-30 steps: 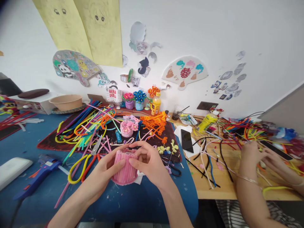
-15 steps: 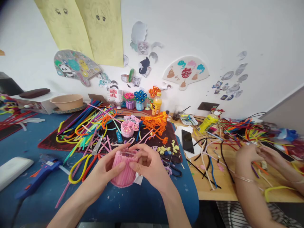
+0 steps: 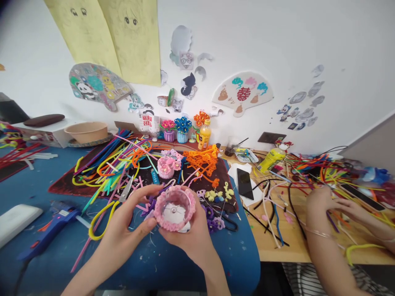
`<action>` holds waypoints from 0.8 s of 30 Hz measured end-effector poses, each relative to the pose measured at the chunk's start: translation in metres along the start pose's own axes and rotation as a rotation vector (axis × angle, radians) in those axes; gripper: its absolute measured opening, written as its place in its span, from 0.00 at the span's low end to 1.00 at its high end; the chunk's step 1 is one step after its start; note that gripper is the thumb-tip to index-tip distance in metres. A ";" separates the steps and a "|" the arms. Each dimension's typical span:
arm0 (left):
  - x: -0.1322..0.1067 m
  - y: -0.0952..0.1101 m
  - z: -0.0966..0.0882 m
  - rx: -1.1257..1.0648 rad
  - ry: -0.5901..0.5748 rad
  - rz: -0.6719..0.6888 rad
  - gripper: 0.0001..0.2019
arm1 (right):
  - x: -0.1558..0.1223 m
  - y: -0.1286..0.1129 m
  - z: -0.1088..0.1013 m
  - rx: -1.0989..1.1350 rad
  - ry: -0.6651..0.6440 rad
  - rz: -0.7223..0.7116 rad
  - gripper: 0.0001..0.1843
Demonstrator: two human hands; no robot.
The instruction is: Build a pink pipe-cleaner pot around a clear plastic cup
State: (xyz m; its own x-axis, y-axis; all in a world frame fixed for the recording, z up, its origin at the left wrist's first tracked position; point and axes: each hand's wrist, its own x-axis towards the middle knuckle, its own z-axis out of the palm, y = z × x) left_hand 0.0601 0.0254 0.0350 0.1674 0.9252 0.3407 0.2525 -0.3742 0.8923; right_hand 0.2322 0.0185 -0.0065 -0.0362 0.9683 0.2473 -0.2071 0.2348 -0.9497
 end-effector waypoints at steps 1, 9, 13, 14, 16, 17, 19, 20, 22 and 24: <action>0.000 0.005 -0.002 0.100 0.050 0.018 0.09 | 0.000 -0.001 -0.001 -0.093 0.049 -0.064 0.38; -0.002 0.024 0.004 0.194 -0.100 0.010 0.16 | 0.002 -0.011 -0.006 -0.454 0.167 -0.395 0.36; -0.001 0.025 0.007 0.170 -0.130 -0.048 0.17 | 0.005 -0.015 -0.006 -0.577 0.201 -0.478 0.36; -0.001 0.026 0.007 0.168 -0.130 -0.061 0.18 | 0.006 -0.015 -0.006 -0.604 0.203 -0.494 0.36; 0.000 0.028 0.006 0.164 -0.127 -0.086 0.18 | 0.007 -0.017 -0.006 -0.640 0.207 -0.523 0.36; 0.000 0.028 0.006 0.161 -0.126 -0.096 0.18 | 0.008 -0.017 -0.006 -0.646 0.209 -0.534 0.35; 0.001 0.030 0.006 0.158 -0.120 -0.103 0.18 | 0.008 -0.019 -0.006 -0.643 0.217 -0.537 0.34; 0.001 0.030 0.006 0.157 -0.118 -0.104 0.18 | 0.009 -0.020 -0.006 -0.638 0.221 -0.534 0.33; 0.002 0.031 0.006 0.152 -0.114 -0.100 0.17 | 0.009 -0.021 -0.005 -0.628 0.222 -0.521 0.32; 0.002 0.033 0.007 0.146 -0.117 -0.098 0.17 | 0.009 -0.022 -0.004 -0.616 0.221 -0.512 0.31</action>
State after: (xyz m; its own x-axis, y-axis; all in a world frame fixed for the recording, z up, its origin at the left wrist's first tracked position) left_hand 0.0750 0.0145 0.0629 0.2421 0.9473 0.2099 0.4068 -0.2955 0.8644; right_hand 0.2407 0.0227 0.0154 0.1229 0.7085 0.6949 0.4293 0.5934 -0.6809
